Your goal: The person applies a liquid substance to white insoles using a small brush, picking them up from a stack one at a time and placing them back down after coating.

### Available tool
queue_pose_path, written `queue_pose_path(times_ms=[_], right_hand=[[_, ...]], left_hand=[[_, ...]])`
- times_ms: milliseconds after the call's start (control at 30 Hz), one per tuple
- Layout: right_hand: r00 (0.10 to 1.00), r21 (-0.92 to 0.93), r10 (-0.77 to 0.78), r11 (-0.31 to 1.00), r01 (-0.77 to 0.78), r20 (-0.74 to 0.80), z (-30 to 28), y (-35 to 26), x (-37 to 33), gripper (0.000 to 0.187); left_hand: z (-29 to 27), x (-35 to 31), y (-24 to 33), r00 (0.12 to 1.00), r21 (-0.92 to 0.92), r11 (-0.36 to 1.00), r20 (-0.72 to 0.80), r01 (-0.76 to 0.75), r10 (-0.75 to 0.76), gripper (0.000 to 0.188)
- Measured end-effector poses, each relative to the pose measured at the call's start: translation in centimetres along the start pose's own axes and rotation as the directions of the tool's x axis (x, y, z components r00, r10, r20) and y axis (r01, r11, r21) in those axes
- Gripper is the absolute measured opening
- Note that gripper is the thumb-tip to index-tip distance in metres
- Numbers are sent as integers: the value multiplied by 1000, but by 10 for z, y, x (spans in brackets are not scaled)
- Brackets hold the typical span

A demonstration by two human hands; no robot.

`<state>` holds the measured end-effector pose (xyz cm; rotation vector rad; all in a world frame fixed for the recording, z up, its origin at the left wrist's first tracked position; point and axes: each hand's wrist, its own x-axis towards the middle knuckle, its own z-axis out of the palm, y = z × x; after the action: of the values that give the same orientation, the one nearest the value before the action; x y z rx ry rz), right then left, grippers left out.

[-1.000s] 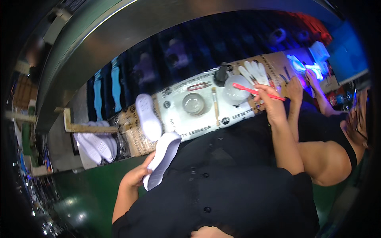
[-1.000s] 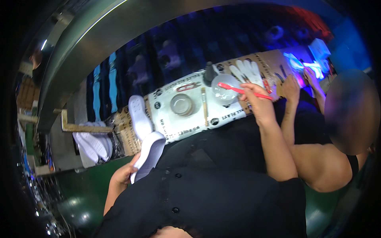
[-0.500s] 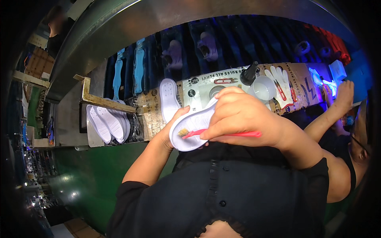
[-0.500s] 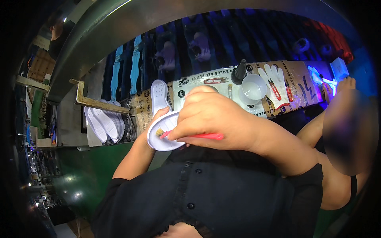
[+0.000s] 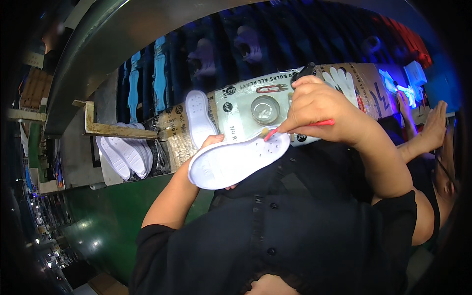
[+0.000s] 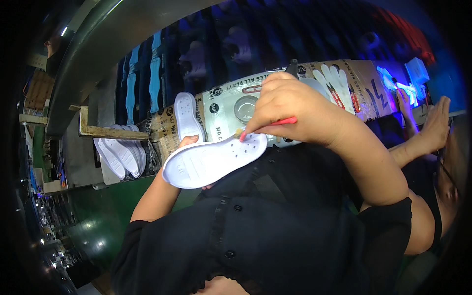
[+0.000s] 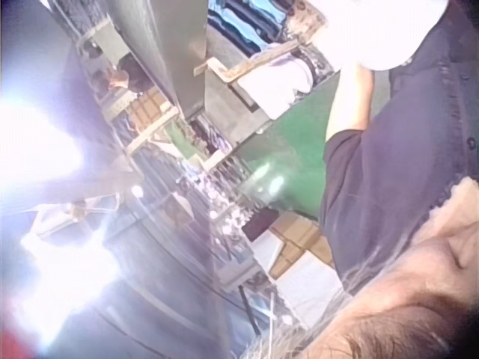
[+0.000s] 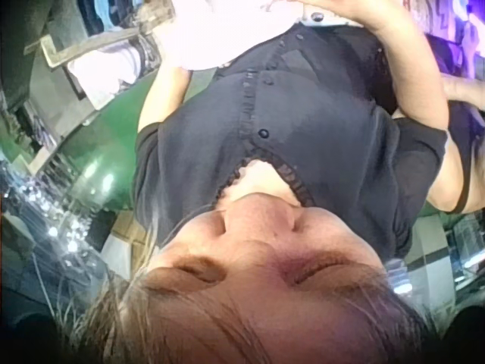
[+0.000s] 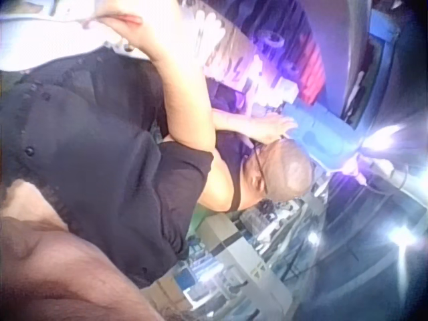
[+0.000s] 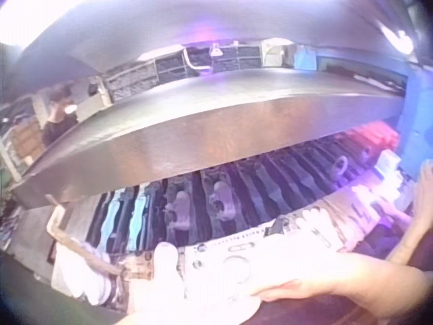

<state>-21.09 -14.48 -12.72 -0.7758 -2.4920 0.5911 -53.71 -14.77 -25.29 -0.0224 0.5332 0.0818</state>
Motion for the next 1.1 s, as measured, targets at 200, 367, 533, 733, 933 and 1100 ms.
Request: queue_pose_path(times_ms=[200, 367, 533, 733, 933, 1100], right_hand=[[992, -40, 96, 994, -99, -81, -4, 8, -31, 16], [936, 43, 244, 969, -241, -254, 31, -10, -49, 9], [947, 128, 157, 984, -125, -279, 61, -36, -32, 10], [921, 225, 181, 969, -106, -346, 77, -51, -25, 8], [599, 506, 446, 859, -78, -665, 64, -41, -49, 12], [244, 567, 599, 800, -195, -762, 43, -37, -121, 18]], left_hand=[[15, 5, -1, 982, -134, 990, 178, -39, 62, 89], [31, -1, -6, 942, 227, 915, 41, -333, 333, 91], [39, 5, -6, 745, 464, 684, -71, -563, 663, 85], [46, -3, 7, 733, 411, 634, 138, -655, 666, 88], [2, -18, 45, 502, 384, 489, -76, -783, 862, 75], [74, 2, 33, 634, 250, 598, 94, -761, 767, 80]])
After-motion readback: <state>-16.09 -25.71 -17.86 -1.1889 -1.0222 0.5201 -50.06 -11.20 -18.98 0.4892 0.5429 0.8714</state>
